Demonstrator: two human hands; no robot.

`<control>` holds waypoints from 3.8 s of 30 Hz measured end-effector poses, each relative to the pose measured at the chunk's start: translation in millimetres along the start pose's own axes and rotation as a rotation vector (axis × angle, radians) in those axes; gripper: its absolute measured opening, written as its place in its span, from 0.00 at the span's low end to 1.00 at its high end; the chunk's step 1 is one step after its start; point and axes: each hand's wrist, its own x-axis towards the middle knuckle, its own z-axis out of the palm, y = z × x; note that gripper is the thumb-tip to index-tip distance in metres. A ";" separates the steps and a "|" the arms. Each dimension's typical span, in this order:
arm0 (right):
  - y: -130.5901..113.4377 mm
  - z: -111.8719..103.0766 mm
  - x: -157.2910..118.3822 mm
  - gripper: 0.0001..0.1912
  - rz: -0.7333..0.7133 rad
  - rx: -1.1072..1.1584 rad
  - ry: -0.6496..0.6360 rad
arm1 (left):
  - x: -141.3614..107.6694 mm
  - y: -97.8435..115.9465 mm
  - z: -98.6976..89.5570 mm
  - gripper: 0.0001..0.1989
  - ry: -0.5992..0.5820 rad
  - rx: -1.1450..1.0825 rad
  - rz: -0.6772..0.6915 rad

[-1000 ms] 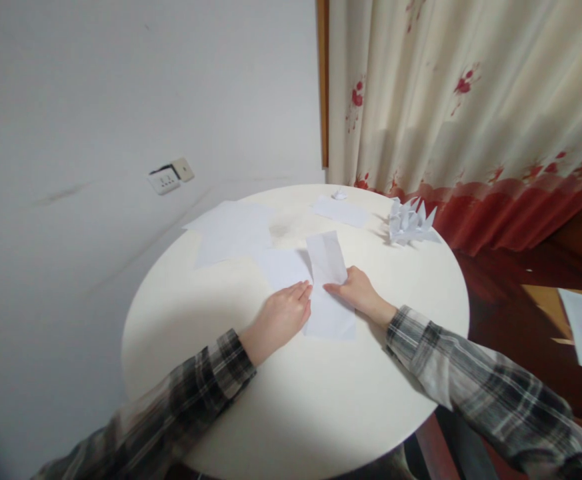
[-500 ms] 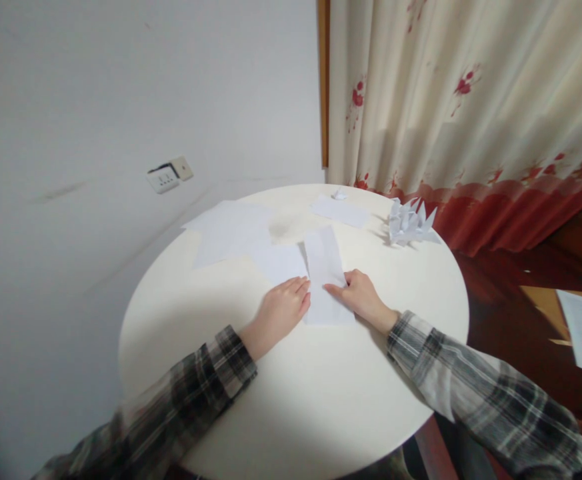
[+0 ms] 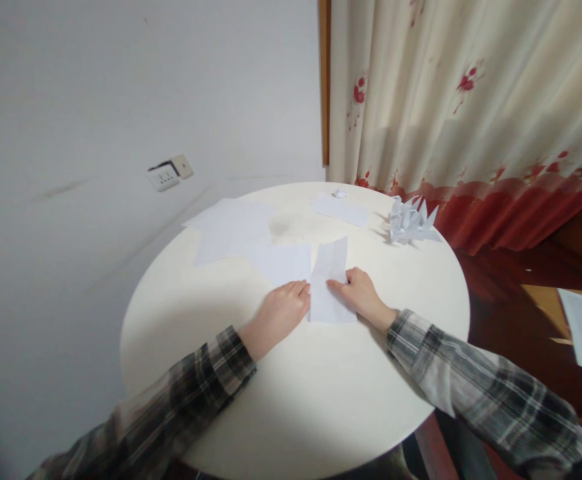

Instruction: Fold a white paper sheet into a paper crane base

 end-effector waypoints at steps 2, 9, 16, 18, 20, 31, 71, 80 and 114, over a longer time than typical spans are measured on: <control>1.3 0.5 -0.1 0.17 0.007 0.026 0.002 | -0.2 -0.4 -1.6 0.06 -0.007 0.000 0.003; 4.6 1.1 -0.5 0.18 0.016 0.132 -0.015 | -1.1 0.1 -1.2 0.07 -0.005 -0.016 -0.011; 0.8 -1.8 -4.3 0.25 -0.055 0.028 -0.026 | 1.9 -7.6 3.6 0.13 0.033 -0.087 -0.085; 0.1 -2.1 -5.6 0.25 -0.064 -0.021 -0.013 | 2.9 -9.7 3.2 0.15 0.040 -0.121 -0.107; 0.0 -1.9 -6.2 0.25 -0.064 -0.013 -0.016 | 3.0 -9.6 2.8 0.15 0.046 -0.145 -0.112; -3.1 2.3 8.8 0.19 0.042 -0.024 0.038 | -0.3 -2.0 5.4 0.12 0.061 -0.166 -0.098; 7.7 4.5 0.0 0.18 -0.040 0.088 -0.015 | -4.0 -0.3 -1.5 0.13 0.051 -0.130 -0.088; 8.9 4.4 -0.9 0.17 -0.018 0.156 -0.029 | -3.0 0.4 -0.8 0.12 0.066 -0.122 -0.079; 11.3 4.5 -2.7 0.19 -0.045 0.117 -0.031 | -0.5 0.7 -6.0 0.07 0.013 -0.120 -0.036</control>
